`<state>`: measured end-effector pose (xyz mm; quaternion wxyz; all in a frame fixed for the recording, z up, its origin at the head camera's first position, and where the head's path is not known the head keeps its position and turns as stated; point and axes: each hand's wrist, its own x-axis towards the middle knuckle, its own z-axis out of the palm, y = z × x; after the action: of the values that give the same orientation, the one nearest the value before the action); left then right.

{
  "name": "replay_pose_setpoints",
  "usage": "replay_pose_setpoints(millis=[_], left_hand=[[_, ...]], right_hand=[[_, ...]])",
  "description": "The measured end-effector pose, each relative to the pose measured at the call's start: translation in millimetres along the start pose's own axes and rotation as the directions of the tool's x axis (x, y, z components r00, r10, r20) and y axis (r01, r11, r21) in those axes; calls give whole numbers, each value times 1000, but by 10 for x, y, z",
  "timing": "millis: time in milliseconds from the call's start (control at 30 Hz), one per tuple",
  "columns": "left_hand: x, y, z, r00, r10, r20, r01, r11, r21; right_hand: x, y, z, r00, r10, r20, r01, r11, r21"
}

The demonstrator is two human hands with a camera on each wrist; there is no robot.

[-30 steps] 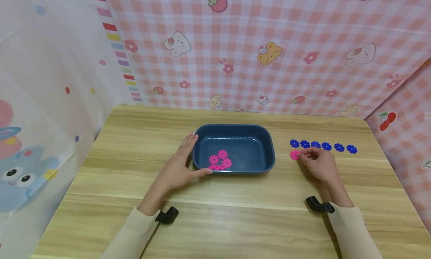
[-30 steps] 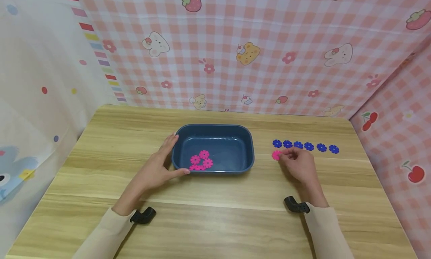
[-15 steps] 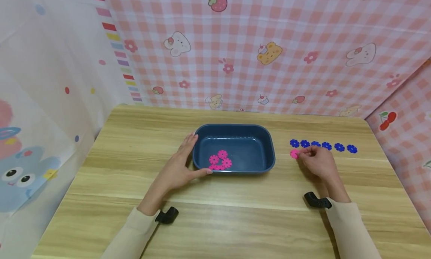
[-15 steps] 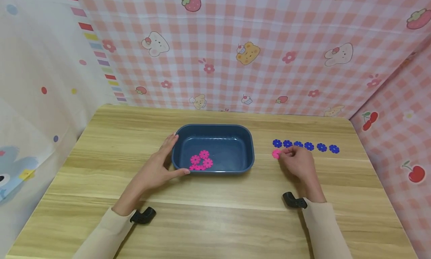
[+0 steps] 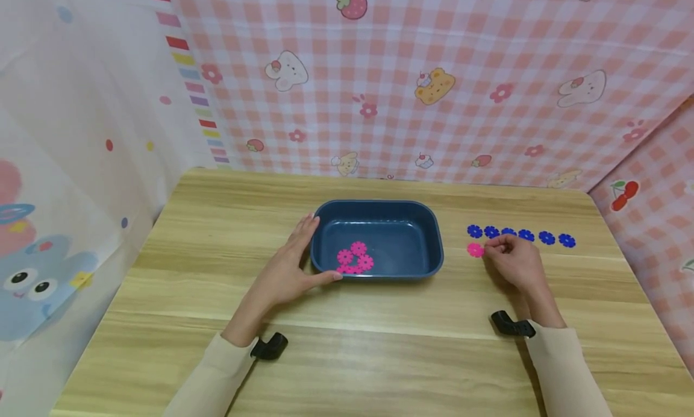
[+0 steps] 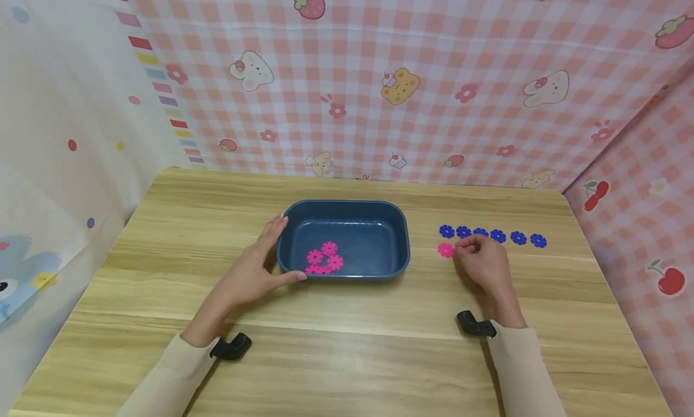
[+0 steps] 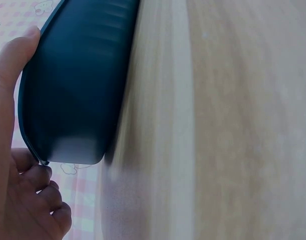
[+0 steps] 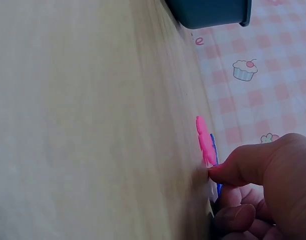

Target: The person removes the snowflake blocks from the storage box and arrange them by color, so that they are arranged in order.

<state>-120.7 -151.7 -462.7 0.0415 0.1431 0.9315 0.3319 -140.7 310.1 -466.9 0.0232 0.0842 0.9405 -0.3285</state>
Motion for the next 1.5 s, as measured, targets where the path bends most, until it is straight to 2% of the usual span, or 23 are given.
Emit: replay_pose_setpoints(millis=[133,233,467,633,1033,1233,1500], left_hand=[[-5,7,-7,1000,-5,7,5,1000,-2],[-9,11,-11,1000,-8,9,8,1000,-4],[-7,13,-13,1000,-5,8,5,1000,-5],[-6,5,-3,1000,-15,8,15,1000,-4],[-3,10,0,1000,-21,13,21,1000,1],[-2,11,-5,1000,-24,12,24,1000,-2],[7,11,2,1000,-17,10,17,1000,-6]], right_hand=[[-4,15,4,1000,-8,-16,8,1000,-6],[-11,6,-9,1000,-2,4,2,1000,15],[-54,-56,-68,998,-7,67,-2,992,124],[-82,-138,-103,995,-65,73,51,982,181],[-122,-495,-155,979,-190,66,177,970,169],[-126,-706,-99,957,-288,22,278,940,200],[-119,-912,2,930,-368,23,355,912,206]])
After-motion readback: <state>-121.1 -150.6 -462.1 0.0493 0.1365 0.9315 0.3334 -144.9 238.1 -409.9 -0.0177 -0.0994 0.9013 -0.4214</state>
